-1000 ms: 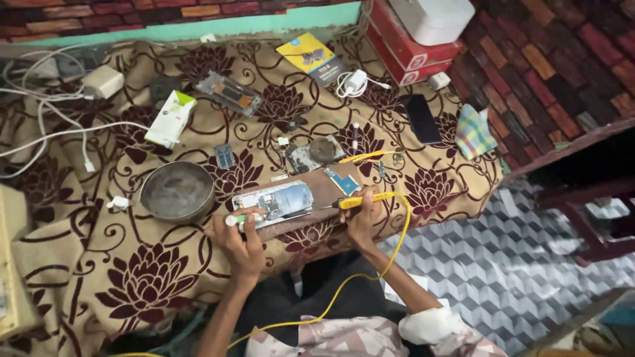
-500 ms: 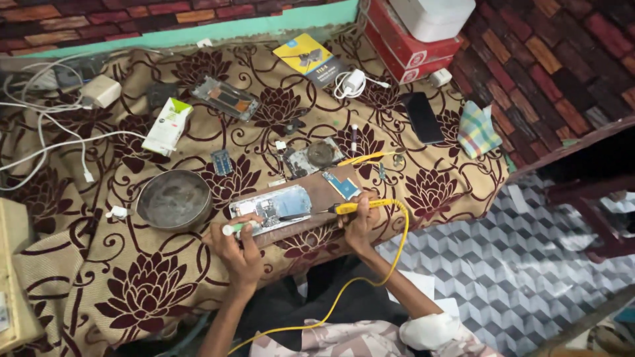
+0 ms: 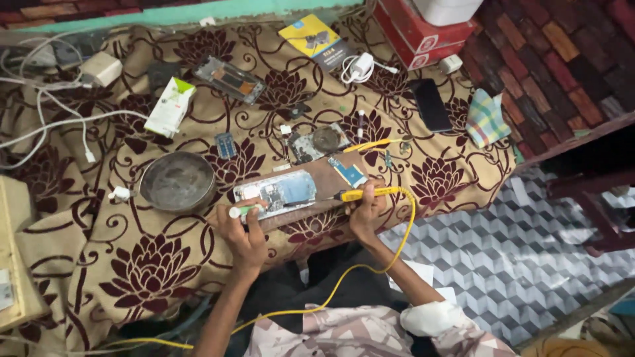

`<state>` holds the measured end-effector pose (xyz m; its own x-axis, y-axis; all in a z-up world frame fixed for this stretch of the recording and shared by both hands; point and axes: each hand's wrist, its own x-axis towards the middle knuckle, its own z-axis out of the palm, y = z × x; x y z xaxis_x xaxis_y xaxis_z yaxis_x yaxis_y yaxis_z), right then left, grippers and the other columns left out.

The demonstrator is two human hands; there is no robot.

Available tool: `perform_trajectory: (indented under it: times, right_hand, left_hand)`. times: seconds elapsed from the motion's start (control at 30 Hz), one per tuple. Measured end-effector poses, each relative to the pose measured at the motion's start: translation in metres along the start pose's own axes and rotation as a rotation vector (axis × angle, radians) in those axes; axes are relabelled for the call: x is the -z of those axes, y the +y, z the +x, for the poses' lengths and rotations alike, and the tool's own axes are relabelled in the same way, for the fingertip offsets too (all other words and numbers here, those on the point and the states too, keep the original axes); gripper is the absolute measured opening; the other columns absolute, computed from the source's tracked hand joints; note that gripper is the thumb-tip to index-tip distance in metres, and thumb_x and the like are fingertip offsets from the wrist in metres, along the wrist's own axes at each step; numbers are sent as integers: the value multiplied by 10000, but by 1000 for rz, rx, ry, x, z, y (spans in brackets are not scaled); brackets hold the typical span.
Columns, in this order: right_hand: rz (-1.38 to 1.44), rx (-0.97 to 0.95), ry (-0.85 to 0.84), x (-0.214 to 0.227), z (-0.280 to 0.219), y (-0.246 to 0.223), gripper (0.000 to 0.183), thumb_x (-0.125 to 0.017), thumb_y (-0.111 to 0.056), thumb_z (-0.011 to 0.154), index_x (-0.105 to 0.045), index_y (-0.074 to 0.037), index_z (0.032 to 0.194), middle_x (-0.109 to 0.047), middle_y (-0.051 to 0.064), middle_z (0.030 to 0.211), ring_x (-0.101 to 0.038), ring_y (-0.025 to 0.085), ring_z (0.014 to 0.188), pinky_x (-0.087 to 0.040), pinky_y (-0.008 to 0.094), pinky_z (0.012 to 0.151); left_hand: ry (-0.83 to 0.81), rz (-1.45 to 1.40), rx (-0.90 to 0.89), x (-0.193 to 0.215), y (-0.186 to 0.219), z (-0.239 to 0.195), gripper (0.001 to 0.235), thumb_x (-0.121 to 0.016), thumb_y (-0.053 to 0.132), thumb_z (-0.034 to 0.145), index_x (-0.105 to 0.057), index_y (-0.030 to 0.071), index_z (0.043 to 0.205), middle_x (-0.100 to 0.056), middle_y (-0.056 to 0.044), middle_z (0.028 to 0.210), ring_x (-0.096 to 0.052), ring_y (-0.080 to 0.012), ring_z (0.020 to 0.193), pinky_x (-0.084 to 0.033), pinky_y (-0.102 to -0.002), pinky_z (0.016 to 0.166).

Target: The person sits on the floor and uses a soldering iron and a small tube to work on a disassembled mobile phone circuit board. They repeatedly apply the tube and solder various points on the board while seated cross-legged.

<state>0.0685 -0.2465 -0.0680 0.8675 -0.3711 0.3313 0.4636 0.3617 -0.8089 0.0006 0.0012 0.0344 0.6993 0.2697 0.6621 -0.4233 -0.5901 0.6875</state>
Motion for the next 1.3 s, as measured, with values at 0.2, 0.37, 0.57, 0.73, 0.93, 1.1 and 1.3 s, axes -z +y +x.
perform_trajectory:
  times: [0.2, 0.37, 0.57, 0.73, 0.93, 1.1, 1.3]
  right_hand:
    - [-191, 131, -75, -11, -1, -22, 293, -495, -310, 1111, -460, -49, 983, -532, 28, 682, -471, 95, 508, -396, 250, 447]
    - [-540, 262, -160, -22, -3, -57, 312, -487, -293, 1092, -512, -12, 959, -553, 24, 634, -513, 79, 508, -400, 244, 469]
    - [-690, 301, -347, -44, -11, -88, 197, -514, -147, 1087, -546, -4, 955, -569, 61, 743, -552, 134, 612, -433, 283, 542]
    - [-786, 307, -407, -70, -10, -113, 168, -566, -121, 1068, -527, -4, 956, -596, 79, 772, -588, 132, 660, -459, 295, 567]
    - [-954, 451, -480, -100, -13, -130, 148, -652, -48, 1011, -523, -23, 941, -571, 59, 737, -557, 115, 625, -429, 280, 548]
    - [-684, 171, -498, -107, -20, -133, 137, -661, -8, 1005, -526, -15, 990, -543, 28, 769, -538, 81, 653, -406, 250, 544]
    - [-784, 278, -366, -129, -23, -157, 262, -719, -6, 955, -497, -26, 818, -485, 15, 691, -485, 81, 582, -389, 252, 528]
  left_hand:
    - [13, 3, -19, 3, 4, 2, 312, -500, 286, 1116, -640, 64, 947, -744, 13, 945, -490, -217, 914, -346, -408, 914]
    - [11, 1, -25, 2, 4, 3, 323, -485, 298, 1120, -647, 73, 954, -747, 26, 927, -487, -216, 930, -307, -408, 950]
    - [-7, -1, 3, 3, 2, -1, 325, -480, 308, 1127, -661, 85, 973, -744, 10, 959, -487, -216, 951, -284, -409, 976]
    - [13, 45, 13, 4, 1, -1, 319, -487, 300, 1134, -669, 87, 982, -716, -12, 960, -476, -220, 954, -283, -405, 956]
    - [6, 31, 14, 3, 3, 2, 339, -492, 316, 1124, -689, 86, 972, -713, 13, 941, -475, -205, 976, -267, -414, 979]
    - [-27, -2, 45, 4, 3, 2, 356, -489, 325, 1136, -689, 81, 971, -739, 33, 968, -460, -197, 981, -259, -412, 990]
    - [-5, 16, 52, 5, 6, 1, 384, -481, 348, 1142, -718, 94, 979, -719, 35, 949, -453, -187, 967, -260, -393, 989]
